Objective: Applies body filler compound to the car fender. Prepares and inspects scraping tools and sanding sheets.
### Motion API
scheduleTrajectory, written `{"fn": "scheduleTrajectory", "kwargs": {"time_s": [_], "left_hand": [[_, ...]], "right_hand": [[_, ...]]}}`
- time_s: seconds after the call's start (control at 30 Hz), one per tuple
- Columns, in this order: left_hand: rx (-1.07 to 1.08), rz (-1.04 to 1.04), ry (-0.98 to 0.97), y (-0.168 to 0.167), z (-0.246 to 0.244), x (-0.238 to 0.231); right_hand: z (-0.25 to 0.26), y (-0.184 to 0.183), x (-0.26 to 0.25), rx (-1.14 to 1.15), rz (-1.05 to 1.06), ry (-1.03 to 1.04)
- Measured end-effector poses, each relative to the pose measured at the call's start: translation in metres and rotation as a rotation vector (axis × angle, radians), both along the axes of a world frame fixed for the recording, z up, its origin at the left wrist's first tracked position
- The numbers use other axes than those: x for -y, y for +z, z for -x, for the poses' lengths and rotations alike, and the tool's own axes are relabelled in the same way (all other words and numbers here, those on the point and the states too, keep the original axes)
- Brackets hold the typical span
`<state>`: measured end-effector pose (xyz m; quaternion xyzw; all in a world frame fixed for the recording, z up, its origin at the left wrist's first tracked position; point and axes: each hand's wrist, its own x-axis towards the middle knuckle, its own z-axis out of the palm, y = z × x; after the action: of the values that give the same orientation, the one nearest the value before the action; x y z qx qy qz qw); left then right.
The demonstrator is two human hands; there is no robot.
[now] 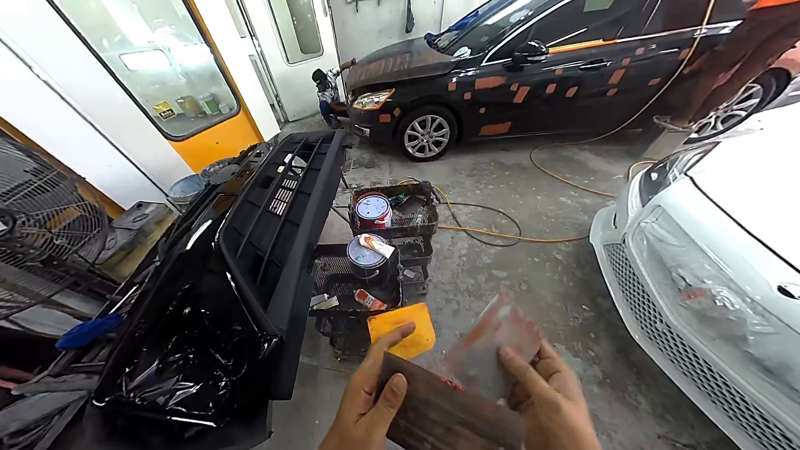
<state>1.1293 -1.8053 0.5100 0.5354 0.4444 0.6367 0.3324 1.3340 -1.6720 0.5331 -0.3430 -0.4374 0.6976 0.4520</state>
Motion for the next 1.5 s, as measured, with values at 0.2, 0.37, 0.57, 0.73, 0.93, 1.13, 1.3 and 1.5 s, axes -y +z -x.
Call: {"fn": "scheduleTrajectory", "kwargs": {"time_s": [0.2,0.37,0.57,0.73,0.93,1.13,1.3,1.5], "left_hand": [[0.178,0.038,0.015,0.000,-0.032,0.005],[0.240,0.040,0.077,0.003,-0.030,0.008],[0.359,0.067,0.086,0.002,-0.034,0.002],[0.447,0.041,0.087,0.006,-0.035,-0.005],[0.483,0.033,0.077,0.006,-0.031,-0.005],[0.434,0.022,0.007,0.007,-0.032,-0.007],[0.371,-0.020,0.113,0.008,-0.024,-0.001],[0.431,0.125,0.475,0.010,-0.020,-0.002]], "right_hand": [[0.025,-0.005,0.041,-0.020,-0.013,0.130],[0.012,-0.031,0.021,0.070,-0.228,0.042],[0.022,0.016,0.030,-0.224,0.267,0.289],[0.026,0.037,0.027,-0.231,0.347,0.278],[0.019,-0.038,0.002,-0.485,0.150,0.443],[0.029,0.039,0.021,-0.169,0.254,0.231],[0.031,-0.006,-0.005,-0.363,0.199,0.056],[0.011,0.013,-0.004,-0.465,-0.102,0.204]]}}
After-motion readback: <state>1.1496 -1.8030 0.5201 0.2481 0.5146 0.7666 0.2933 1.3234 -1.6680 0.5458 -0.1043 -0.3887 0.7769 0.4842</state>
